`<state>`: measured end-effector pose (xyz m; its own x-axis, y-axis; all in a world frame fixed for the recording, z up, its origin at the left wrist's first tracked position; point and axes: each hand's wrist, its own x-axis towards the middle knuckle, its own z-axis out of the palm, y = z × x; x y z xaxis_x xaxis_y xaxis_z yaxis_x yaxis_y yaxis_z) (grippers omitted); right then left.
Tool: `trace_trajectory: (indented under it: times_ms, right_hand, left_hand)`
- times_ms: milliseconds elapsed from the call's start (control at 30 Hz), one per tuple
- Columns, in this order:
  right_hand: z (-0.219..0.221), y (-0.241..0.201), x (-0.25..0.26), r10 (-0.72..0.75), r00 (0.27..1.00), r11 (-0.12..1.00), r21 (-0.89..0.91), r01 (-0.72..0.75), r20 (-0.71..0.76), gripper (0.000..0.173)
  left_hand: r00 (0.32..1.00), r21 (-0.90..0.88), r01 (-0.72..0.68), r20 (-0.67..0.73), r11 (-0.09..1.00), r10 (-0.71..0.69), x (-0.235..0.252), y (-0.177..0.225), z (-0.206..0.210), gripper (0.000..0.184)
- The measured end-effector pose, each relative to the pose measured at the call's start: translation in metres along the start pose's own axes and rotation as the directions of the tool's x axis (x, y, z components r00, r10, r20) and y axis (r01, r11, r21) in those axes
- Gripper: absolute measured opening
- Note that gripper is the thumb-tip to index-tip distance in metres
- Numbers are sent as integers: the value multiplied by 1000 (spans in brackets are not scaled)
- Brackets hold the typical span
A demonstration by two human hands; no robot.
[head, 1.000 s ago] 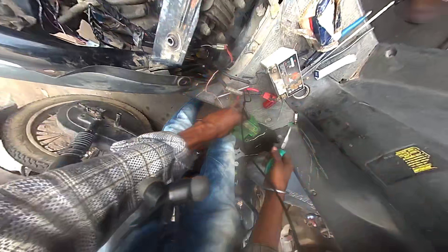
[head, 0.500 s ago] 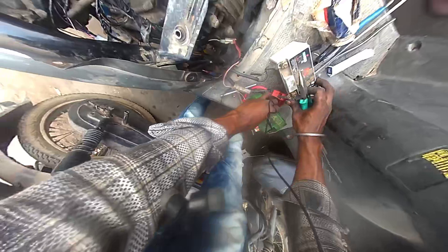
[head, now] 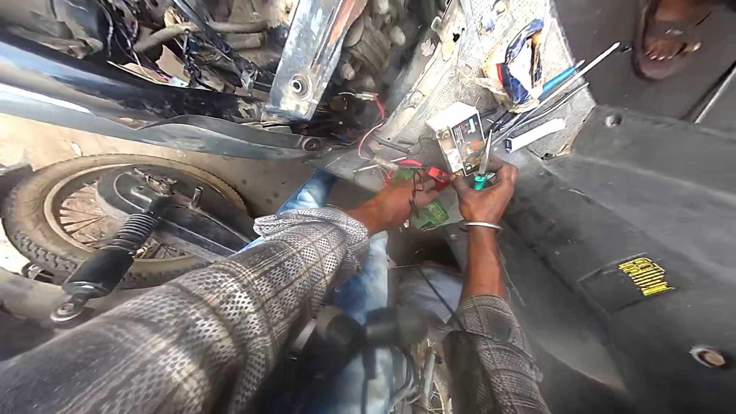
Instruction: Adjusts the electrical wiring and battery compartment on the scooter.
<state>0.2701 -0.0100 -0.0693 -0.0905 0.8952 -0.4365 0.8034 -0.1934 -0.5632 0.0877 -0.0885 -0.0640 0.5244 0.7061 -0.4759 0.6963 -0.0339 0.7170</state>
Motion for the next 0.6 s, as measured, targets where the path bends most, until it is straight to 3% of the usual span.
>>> trace_trajectory:
  times_ms: [100, 167, 300, 367, 500, 600]
  right_hand:
    - [-9, -3, -3, 43, 999, 999, 22, -44, 23, 56]
    - [-14, -3, -11, 155, 988, 986, 55, -155, -2, 61]
    - [-15, 11, -32, 441, 897, 897, 11, -441, -7, 56]
    - [-9, 26, -38, 512, 859, 859, -36, -511, 22, 53]
    - [10, 37, -36, 486, 873, 871, -96, -481, 35, 46]
    - [12, 16, -14, 427, 904, 899, -100, -427, -19, 34]
  left_hand:
    - [997, -28, 71, 2, 997, -71, -5, 4, -8, 52]
    - [992, -72, 127, -17, 989, -128, -10, 3, -12, 54]
    - [986, -91, 157, -49, 983, -162, -19, 2, -16, 50]
    - [983, -53, 166, -64, 985, -170, -18, 4, -18, 47]
    - [989, 36, 137, -68, 990, -134, -21, 3, -22, 48]
    - [997, 108, 75, -43, 991, -71, -26, -3, -21, 66]
